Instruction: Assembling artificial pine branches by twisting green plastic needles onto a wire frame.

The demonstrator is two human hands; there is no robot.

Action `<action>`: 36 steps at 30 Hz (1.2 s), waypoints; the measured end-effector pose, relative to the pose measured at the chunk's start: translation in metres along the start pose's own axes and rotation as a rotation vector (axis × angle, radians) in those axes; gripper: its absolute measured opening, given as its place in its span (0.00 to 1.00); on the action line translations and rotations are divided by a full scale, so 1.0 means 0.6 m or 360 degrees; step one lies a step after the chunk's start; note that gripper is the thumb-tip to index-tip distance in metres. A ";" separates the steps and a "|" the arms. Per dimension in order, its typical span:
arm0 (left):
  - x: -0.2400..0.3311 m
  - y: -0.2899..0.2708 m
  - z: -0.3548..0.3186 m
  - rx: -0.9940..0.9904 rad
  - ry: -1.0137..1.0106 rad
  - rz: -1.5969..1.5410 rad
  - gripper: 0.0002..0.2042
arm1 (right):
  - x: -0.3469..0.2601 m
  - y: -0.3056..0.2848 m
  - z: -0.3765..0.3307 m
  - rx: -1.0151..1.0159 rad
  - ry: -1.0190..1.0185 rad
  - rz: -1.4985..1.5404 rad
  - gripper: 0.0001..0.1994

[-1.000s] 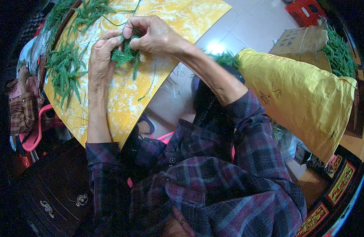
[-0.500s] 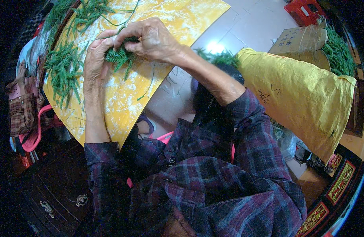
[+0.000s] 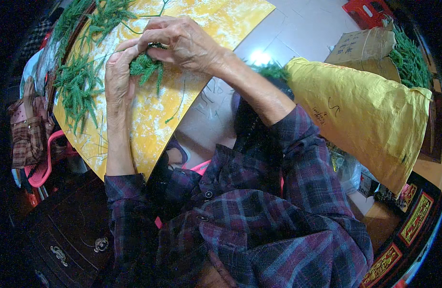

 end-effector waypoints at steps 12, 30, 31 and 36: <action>0.012 0.016 -0.002 0.0028 0.0269 0.0843 0.09 | 0.031 0.018 -0.006 0.0423 0.0137 0.0275 0.11; 0.029 0.044 -0.011 -0.0011 0.0346 0.0566 0.08 | 0.056 0.010 -0.008 -0.0002 0.1199 0.1330 0.12; 0.030 0.047 -0.010 -0.0054 0.0381 0.0623 0.08 | 0.060 0.011 -0.009 0.0003 0.1200 0.1328 0.12; 0.049 0.058 -0.017 -0.0113 0.0414 0.0745 0.07 | 0.049 0.017 -0.006 -0.0040 0.1469 0.1755 0.10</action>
Point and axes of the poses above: each hand's wrist, its own z-axis towards the middle knuckle, its own y-axis out of the palm, x = y × z, the point moved 2 cm from there along z, towards the middle knuckle, and after that the axes turned 14 degrees about y, right-handed, at the moved point
